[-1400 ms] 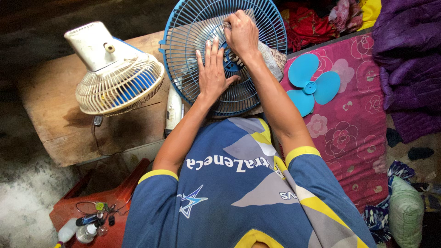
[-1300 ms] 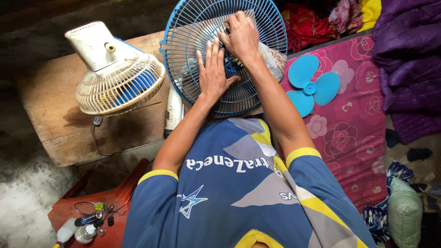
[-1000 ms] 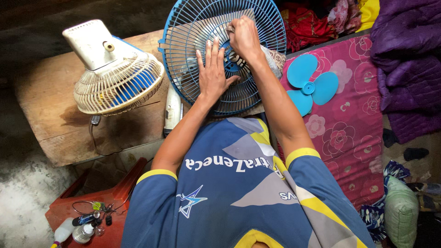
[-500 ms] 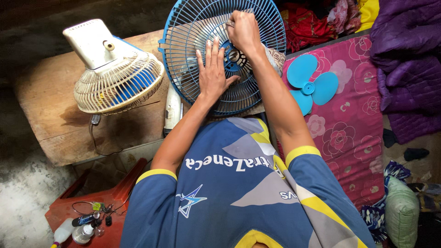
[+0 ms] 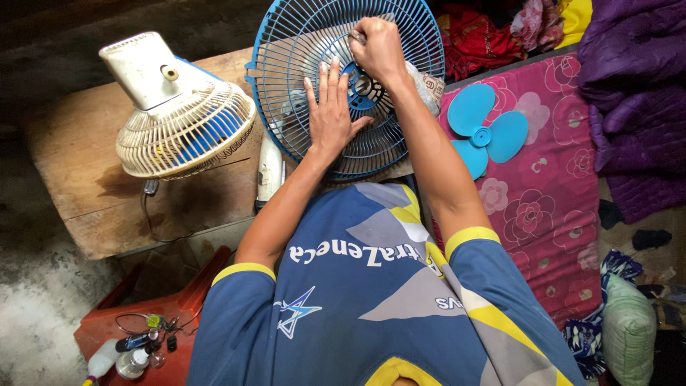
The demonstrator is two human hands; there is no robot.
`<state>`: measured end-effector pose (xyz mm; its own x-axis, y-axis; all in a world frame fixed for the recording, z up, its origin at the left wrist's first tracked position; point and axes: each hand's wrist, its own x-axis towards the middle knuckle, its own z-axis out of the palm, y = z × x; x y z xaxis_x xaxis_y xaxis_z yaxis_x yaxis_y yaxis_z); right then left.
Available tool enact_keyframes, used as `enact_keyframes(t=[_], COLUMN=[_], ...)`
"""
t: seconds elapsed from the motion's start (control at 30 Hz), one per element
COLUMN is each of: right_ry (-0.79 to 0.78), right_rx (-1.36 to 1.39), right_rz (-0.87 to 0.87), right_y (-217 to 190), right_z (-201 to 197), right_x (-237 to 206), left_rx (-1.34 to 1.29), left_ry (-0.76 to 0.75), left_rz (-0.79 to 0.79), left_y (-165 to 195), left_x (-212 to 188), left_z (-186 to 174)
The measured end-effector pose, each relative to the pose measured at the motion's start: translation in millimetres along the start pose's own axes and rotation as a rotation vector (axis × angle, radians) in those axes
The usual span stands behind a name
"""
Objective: The person sits on the floor with a blue electric fan across their lap, unscrews and removes the front grille, then loosens the central blade cap by hand and detaches the blade assembly from the motor housing, setting the blades aside.
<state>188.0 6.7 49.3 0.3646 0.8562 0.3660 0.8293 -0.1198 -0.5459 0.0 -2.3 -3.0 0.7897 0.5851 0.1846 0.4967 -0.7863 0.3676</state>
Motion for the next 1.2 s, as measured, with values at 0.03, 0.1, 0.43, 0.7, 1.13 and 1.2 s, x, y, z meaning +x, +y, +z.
enact_keyframes(t=[0.03,0.1,0.43,0.7,1.13,1.2], right_ry=[0.029,0.087,-0.011,-0.044,-0.173,-0.187], right_rx=[0.018,0.060,-0.012,-0.072,-0.103,-0.149], right_rz=[-0.015,-0.047,0.110,0.112,0.158,0.092], right_y=[0.9,-0.2,-2.2,-5.6,3.2,3.2], right_z=[1.8,4.6,7.6,16.2,11.6,5.2], right_x=[1.5,8.5,11.1,14.1,20.4,22.0], left_rx=[-0.009,-0.025,-0.010,-0.019,-0.048,-0.054], left_ry=[-0.004,-0.011,-0.016,-0.030,-0.047,-0.042], left_rz=[-0.003,-0.012,-0.015,-0.021,-0.031,-0.028], left_y=[0.7,1.1,4.5,7.7,10.3,10.6], left_x=[0.0,0.0,-0.9,-1.6,-3.1,-4.6], left_z=[0.0,-0.6,-3.2,-5.0,-5.2,-4.2])
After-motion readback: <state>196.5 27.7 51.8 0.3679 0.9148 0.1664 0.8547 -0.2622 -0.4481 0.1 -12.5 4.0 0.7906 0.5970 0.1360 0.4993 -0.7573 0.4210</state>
